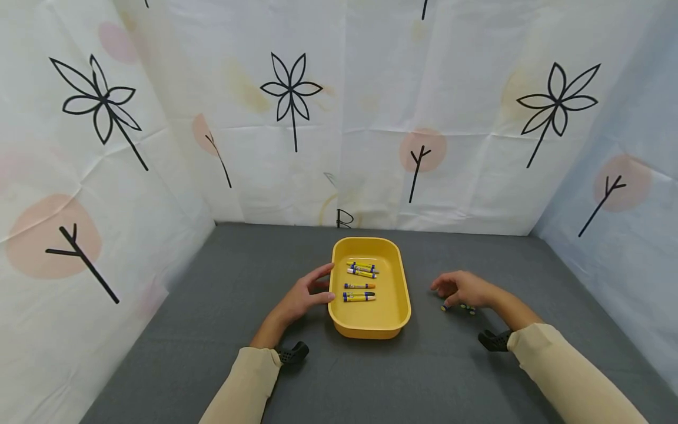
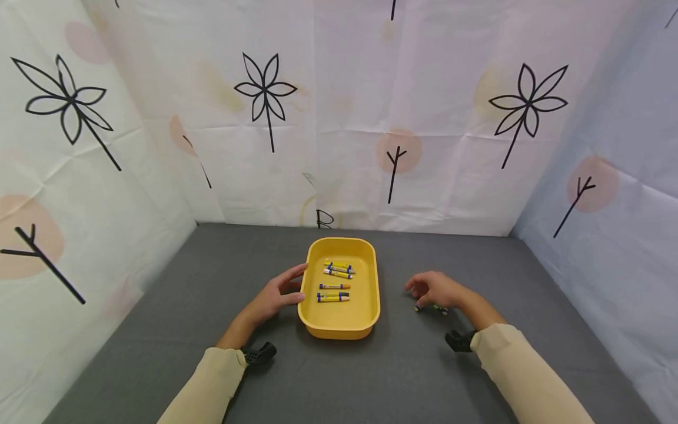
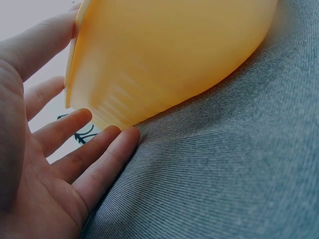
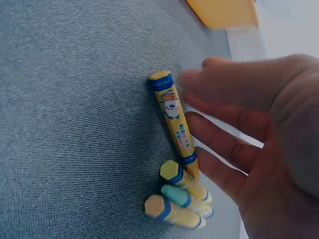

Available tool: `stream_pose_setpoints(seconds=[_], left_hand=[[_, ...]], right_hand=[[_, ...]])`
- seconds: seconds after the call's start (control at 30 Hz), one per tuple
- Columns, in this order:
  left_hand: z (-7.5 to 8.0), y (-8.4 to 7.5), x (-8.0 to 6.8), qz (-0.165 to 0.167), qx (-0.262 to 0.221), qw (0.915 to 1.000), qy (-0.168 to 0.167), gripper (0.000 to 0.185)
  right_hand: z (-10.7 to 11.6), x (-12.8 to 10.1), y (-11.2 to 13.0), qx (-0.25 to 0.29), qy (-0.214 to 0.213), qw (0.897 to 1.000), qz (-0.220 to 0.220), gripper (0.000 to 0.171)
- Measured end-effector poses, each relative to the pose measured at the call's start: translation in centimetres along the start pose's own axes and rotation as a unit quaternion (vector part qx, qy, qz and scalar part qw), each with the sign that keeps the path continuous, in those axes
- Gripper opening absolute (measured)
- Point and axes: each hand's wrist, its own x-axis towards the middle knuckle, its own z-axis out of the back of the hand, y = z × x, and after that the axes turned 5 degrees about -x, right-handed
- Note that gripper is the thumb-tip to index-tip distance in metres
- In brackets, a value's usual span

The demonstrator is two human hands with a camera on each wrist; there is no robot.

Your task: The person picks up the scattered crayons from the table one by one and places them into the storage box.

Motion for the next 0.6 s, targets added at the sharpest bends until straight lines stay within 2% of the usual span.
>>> stream_pose_setpoints(seconds=[0.1, 0.23, 0.4, 0.6], left_hand=[[-0.1, -1.2, -0.4, -0.005, -0.001, 1.0, 0.003, 0.069], [-0.1, -1.4, -0.6, -0.008, -0.005, 1.0, 0.001, 0.069], [-0.1, -1.5, -0.5, -0.003, -0.005, 1.0, 0.003, 0.069], [-0.1, -1.8, -0.6, -0.002, -0.008, 0.9999, 0.007, 0.069]], right_hand=[[-0.1, -0.1, 0.2, -0.022, 0.011, 1.0, -0.002, 0.036], [-0.4, 0.0, 0.1, -0.05, 0.011, 0.999, -0.007, 0.037], [-0.8, 0.2, -0.3, -0.082, -0.014, 0.996, -0.005, 0.027], [-0.9, 0.4, -0.6, -0.083, -0.044, 0.996, -0.007, 0.018]])
